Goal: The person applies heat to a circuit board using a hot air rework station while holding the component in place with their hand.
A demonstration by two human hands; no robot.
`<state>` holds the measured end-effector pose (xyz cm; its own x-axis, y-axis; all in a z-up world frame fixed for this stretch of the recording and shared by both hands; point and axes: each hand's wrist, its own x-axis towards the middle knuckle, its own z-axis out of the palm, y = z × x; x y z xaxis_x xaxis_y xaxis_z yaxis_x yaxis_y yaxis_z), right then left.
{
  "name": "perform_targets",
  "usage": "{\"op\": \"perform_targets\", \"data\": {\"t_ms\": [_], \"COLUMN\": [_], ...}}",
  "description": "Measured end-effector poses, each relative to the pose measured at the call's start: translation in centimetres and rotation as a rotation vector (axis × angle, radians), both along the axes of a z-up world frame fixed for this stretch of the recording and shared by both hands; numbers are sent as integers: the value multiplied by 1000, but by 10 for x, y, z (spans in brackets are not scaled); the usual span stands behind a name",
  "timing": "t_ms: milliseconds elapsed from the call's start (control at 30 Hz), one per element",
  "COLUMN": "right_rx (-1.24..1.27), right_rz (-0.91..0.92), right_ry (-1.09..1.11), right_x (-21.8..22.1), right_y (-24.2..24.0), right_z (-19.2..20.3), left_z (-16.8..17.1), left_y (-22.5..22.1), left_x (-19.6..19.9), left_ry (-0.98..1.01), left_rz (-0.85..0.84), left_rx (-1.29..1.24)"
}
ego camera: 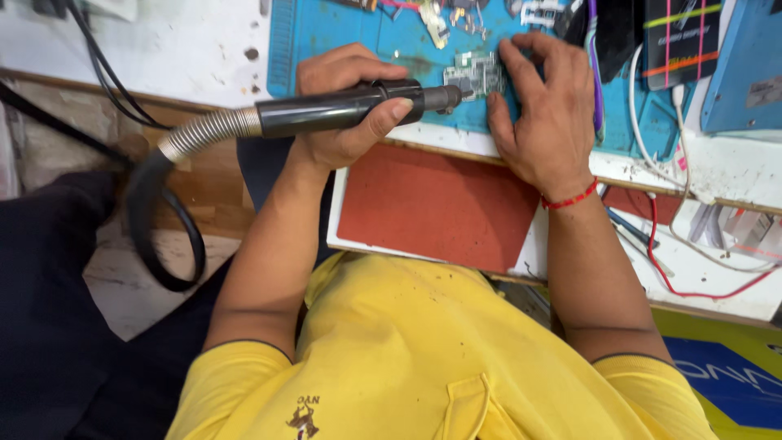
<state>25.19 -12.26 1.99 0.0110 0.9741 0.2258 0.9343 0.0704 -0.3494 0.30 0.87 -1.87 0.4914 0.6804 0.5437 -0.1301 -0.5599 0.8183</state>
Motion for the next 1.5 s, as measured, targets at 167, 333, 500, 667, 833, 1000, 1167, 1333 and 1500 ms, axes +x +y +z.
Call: {"op": "perform_targets", "data": {"t_ms": [167,333,500,667,833,1000,1167,1333,1500], "right_rx": [43,22,40,54,67,11,34,25,-3], "right_rz": [31,30,29,37,41,31,43,39,28], "right_ry": [-22,10,6,6,-40,-15,-25,-21,-41], "right_x": [-1,-1,-2,-3,-1,-1,1,1,3], "right_y": [-2,-5,-2,-2,-7,-9,-9,-8,-12], "right_z": [-1,-2,8,9,4,1,2,2,-3], "left_z": [7,3,3,2,6,9,9,7,9], "left_y": [-4,-5,-6,-7,-5,-4,-10,-4,-11], "left_x": [-4,-3,-7,-6,-8,-6,-2,-5,-11], "left_ry": [-1,27,40,12,94,91,78,100,21], "left_rz": [85,97,61,130,34,44,154,21,69], "left_rx": [-39,49,-26,-71,13,-5,-45,19,-93]}}
